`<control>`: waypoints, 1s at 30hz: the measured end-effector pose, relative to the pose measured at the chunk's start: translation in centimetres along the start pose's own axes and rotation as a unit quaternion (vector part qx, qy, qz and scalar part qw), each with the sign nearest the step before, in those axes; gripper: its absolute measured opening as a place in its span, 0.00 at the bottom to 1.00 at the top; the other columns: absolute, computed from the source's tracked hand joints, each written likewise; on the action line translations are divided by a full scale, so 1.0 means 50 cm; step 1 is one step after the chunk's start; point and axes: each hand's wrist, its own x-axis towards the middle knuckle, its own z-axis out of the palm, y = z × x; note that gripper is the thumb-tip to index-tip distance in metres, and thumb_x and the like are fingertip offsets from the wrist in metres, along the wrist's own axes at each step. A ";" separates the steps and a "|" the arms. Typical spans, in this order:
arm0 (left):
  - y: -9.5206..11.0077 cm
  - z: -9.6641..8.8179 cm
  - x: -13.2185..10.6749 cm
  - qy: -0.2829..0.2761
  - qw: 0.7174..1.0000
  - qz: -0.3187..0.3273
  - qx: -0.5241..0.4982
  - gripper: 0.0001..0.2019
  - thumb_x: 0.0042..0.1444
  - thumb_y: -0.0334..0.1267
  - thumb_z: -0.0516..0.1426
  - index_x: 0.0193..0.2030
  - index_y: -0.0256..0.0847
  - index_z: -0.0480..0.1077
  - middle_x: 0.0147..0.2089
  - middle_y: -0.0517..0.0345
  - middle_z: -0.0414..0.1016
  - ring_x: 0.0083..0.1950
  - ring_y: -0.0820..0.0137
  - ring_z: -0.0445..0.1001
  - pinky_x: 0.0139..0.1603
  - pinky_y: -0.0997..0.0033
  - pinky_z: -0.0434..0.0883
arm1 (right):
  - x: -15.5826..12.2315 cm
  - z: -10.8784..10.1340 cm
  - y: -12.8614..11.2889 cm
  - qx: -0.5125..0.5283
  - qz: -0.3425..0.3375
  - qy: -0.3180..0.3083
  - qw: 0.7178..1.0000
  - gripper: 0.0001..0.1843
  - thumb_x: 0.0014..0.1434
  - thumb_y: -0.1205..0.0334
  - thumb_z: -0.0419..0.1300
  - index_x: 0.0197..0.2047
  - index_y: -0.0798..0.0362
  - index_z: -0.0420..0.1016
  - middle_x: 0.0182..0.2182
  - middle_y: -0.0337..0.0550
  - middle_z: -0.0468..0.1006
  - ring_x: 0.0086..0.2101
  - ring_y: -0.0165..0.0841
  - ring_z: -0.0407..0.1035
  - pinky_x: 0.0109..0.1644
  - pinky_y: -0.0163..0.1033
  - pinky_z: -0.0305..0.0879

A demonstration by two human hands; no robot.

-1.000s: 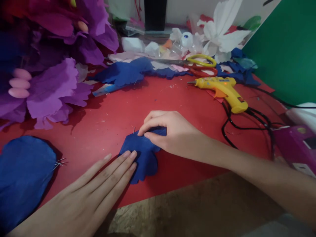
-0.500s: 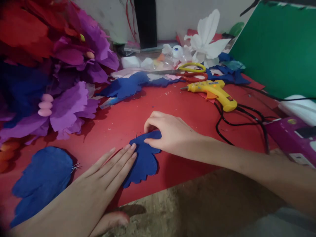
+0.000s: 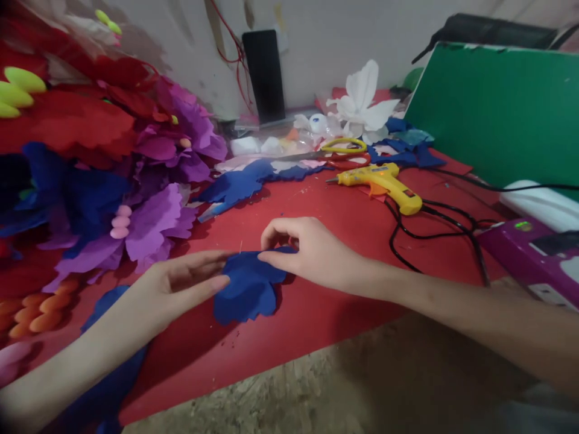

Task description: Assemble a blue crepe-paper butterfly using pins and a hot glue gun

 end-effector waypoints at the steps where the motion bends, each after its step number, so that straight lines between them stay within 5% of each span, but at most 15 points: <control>1: 0.000 0.001 0.004 -0.032 0.999 -0.018 -0.017 0.16 0.45 0.48 0.61 0.37 0.41 0.77 0.39 0.57 0.83 0.39 0.64 0.79 0.43 0.69 0.75 | -0.001 0.000 -0.004 0.023 0.002 0.006 1.000 0.09 0.54 0.57 0.58 0.29 0.54 0.69 0.27 0.37 0.72 0.25 0.25 0.62 0.29 0.33 0.58; 5: -0.003 0.009 0.006 -0.084 0.994 -0.052 -0.056 0.13 0.48 0.47 0.59 0.22 0.40 0.76 0.25 0.59 0.80 0.27 0.72 0.74 0.34 0.74 0.71 | 0.000 -0.003 -0.018 0.056 0.022 0.020 0.998 0.10 0.50 0.55 0.62 0.33 0.53 0.73 0.31 0.39 0.76 0.29 0.27 0.66 0.33 0.33 0.62; 9: 0.006 0.019 0.001 -0.115 0.987 -0.065 -0.091 0.13 0.46 0.46 0.58 0.20 0.41 0.75 0.23 0.62 0.76 0.25 0.74 0.70 0.33 0.75 0.70 | 0.002 0.001 -0.025 0.094 0.096 -0.061 0.989 0.15 0.44 0.53 0.66 0.35 0.52 0.78 0.34 0.39 0.78 0.33 0.30 0.70 0.38 0.35 0.66; 15: 0.018 0.030 -0.013 -0.135 0.988 -0.044 -0.054 0.17 0.45 0.46 0.56 0.13 0.40 0.60 0.16 0.69 0.53 0.20 0.79 0.49 0.21 0.77 0.51 | -0.006 0.021 -0.029 0.130 0.126 -0.106 0.978 0.09 0.45 0.56 0.65 0.29 0.53 0.78 0.27 0.37 0.77 0.30 0.28 0.70 0.35 0.33 0.66; 30: 0.014 0.028 -0.021 -0.153 0.986 -0.070 -0.003 0.19 0.47 0.50 0.54 0.15 0.40 0.59 0.18 0.66 0.54 0.22 0.77 0.51 0.22 0.75 0.52 | -0.005 0.012 -0.048 0.146 0.131 -0.063 0.979 0.06 0.43 0.58 0.65 0.22 0.52 0.76 0.22 0.35 0.75 0.25 0.25 0.66 0.31 0.32 0.63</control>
